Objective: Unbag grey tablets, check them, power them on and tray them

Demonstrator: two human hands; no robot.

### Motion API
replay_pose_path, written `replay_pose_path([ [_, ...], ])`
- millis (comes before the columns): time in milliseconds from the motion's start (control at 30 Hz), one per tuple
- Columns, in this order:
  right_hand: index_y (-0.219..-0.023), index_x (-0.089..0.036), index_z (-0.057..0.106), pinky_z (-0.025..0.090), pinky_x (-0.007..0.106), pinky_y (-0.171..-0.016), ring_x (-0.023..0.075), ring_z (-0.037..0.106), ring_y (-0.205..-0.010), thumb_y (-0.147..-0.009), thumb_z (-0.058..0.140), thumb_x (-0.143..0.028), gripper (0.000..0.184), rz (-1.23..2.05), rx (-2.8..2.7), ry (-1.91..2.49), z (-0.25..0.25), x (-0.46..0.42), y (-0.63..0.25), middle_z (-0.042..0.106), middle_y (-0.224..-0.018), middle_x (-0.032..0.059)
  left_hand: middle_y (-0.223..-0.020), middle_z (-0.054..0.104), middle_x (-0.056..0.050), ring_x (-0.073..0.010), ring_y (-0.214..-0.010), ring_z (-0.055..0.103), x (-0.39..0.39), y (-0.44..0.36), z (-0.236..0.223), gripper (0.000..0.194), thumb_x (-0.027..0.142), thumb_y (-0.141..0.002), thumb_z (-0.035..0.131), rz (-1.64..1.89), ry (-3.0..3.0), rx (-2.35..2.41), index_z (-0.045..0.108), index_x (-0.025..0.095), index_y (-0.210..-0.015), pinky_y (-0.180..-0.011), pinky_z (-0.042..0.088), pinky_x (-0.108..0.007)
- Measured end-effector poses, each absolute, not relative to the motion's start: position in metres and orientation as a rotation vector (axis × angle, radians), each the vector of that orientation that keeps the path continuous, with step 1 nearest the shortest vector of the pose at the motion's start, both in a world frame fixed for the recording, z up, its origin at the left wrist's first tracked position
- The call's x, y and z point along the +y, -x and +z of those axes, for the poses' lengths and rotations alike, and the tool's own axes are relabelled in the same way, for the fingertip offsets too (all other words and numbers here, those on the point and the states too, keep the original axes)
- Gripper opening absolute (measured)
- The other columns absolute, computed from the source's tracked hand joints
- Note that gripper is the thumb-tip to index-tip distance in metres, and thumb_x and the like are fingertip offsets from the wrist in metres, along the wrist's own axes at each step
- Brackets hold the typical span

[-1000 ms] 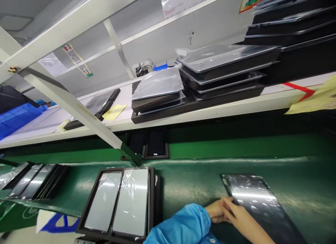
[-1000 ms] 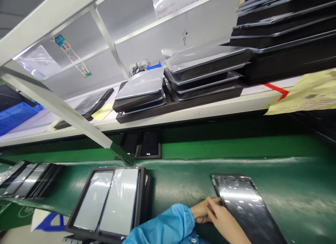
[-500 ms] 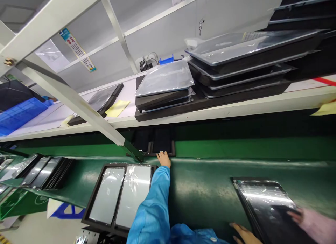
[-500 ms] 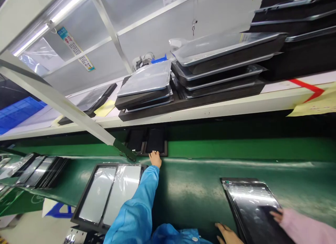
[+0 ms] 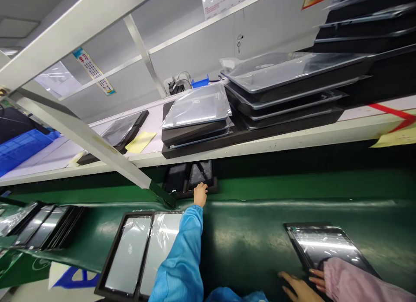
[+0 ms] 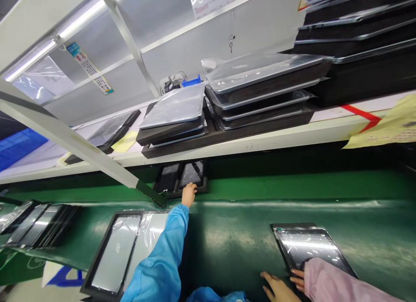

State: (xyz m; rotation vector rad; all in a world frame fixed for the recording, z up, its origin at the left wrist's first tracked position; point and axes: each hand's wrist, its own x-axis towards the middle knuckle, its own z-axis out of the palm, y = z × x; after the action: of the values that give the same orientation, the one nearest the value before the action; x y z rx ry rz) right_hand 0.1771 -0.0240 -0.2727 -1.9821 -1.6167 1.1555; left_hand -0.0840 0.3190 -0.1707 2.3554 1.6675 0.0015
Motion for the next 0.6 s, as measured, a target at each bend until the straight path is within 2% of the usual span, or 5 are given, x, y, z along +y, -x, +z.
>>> replay_pose_path([
  [267, -0.119, -0.018, 0.073, 0.056, 0.037, -0.102, 0.0279, 0.071, -0.116, -0.087, 0.040, -0.040, 0.051, 1.014, -1.556, 1.925, -0.266, 0.010, -0.171, 0.075, -0.124, 0.0141, -0.125, 0.067, -0.009, -0.0249, -0.119, 0.061, 0.273, 0.029, -0.169, 0.017, 0.027, -0.098, 0.062, -0.117, -2.500, 1.152, 0.069, 0.017, -0.111, -0.103, 0.051, -0.049],
  [400, -0.125, -0.017, 0.067, 0.054, 0.040, -0.104, 0.0276, 0.070, -0.118, -0.089, 0.036, -0.041, 0.053, 0.849, -1.462, 1.995, -0.268, 0.011, -0.177, 0.072, -0.129, 0.0158, -0.119, 0.068, -0.015, -0.0292, -0.115, 0.063, 0.213, -0.017, -0.187, 0.014, 0.015, -0.093, 0.060, -0.155, -2.550, 0.842, 0.071, 0.017, -0.103, -0.092, 0.053, -0.044],
  [467, -0.118, -0.020, 0.067, 0.056, 0.041, -0.099, 0.0287, 0.072, -0.112, -0.090, 0.034, -0.041, 0.048, 0.743, -1.401, 2.065, -0.269, 0.003, -0.184, 0.075, -0.120, 0.0156, -0.113, 0.070, -0.016, -0.0318, -0.107, 0.067, 0.178, -0.043, -0.197, 0.014, 0.018, -0.086, 0.068, -0.194, -2.573, 0.673, 0.072, 0.018, -0.099, -0.085, 0.055, -0.043],
  [533, -0.102, -0.025, 0.067, 0.061, 0.041, -0.085, 0.0305, 0.077, -0.093, -0.092, 0.032, -0.041, 0.040, 0.637, -1.330, 2.160, -0.270, -0.014, -0.194, 0.078, -0.098, 0.0133, -0.107, 0.072, -0.016, -0.0330, -0.098, 0.070, 0.145, -0.068, -0.206, 0.021, 0.020, -0.077, 0.076, -0.247, -2.586, 0.516, 0.073, 0.018, -0.098, -0.078, 0.057, -0.043],
  [600, -0.090, -0.027, 0.064, 0.061, 0.044, -0.078, 0.0327, 0.076, -0.083, -0.090, 0.032, -0.041, 0.035, 0.522, -1.269, 2.248, -0.271, -0.037, -0.205, 0.077, -0.089, 0.0139, -0.104, 0.073, -0.019, -0.0356, -0.092, 0.072, 0.118, -0.089, -0.212, 0.026, 0.020, -0.074, 0.077, -0.285, -2.593, 0.415, 0.074, 0.014, -0.100, -0.074, 0.059, -0.044],
])
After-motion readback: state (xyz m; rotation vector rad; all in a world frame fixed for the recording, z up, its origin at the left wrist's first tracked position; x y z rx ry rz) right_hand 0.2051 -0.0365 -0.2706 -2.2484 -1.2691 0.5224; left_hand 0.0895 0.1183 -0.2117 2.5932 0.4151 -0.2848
